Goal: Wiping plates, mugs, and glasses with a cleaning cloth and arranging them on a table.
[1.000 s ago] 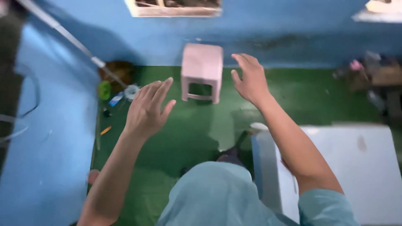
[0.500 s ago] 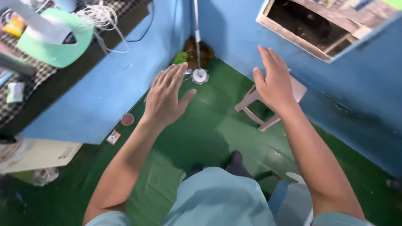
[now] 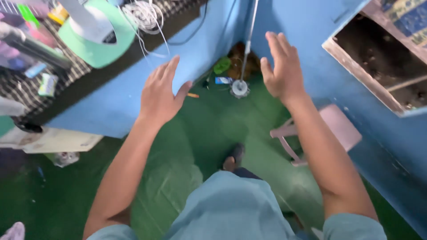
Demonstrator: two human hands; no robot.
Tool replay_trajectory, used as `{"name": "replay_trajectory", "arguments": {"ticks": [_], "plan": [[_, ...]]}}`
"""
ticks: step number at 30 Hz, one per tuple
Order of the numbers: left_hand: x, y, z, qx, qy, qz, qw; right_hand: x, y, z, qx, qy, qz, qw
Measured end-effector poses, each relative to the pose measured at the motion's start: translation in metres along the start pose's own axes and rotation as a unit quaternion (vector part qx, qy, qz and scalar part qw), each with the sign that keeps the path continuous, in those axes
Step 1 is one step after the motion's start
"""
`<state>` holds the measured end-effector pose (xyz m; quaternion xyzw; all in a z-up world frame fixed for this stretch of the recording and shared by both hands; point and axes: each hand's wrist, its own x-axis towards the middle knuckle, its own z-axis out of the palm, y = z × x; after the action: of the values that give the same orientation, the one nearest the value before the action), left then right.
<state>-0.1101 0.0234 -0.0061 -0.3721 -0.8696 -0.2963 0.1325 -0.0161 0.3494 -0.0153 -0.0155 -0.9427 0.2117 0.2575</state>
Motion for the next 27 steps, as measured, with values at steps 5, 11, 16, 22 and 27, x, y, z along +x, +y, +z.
{"name": "replay_trajectory", "arguments": {"ticks": [5, 11, 16, 22, 27], "plan": [[0.063, -0.030, 0.031, 0.003, -0.006, -0.062, 0.998, 0.065, 0.053, 0.026, 0.048, 0.002, -0.007, 0.999], [0.114, -0.078, 0.084, -0.063, 0.031, -0.131, 0.989, 0.113, 0.097, 0.068, 0.072, -0.014, -0.004, 0.997], [0.166, -0.135, 0.123, -0.100, 0.045, -0.164, 0.980, 0.144, 0.121, 0.098, 0.081, -0.033, 0.000, 0.996], [0.256, -0.246, 0.193, -0.104, 0.067, -0.182, 0.975, 0.181, 0.137, 0.135, 0.067, -0.069, 0.080, 0.992], [0.324, -0.348, 0.258, -0.078, 0.154, -0.209, 0.963, 0.233, 0.142, 0.162, 0.045, -0.129, 0.137, 0.981]]}}
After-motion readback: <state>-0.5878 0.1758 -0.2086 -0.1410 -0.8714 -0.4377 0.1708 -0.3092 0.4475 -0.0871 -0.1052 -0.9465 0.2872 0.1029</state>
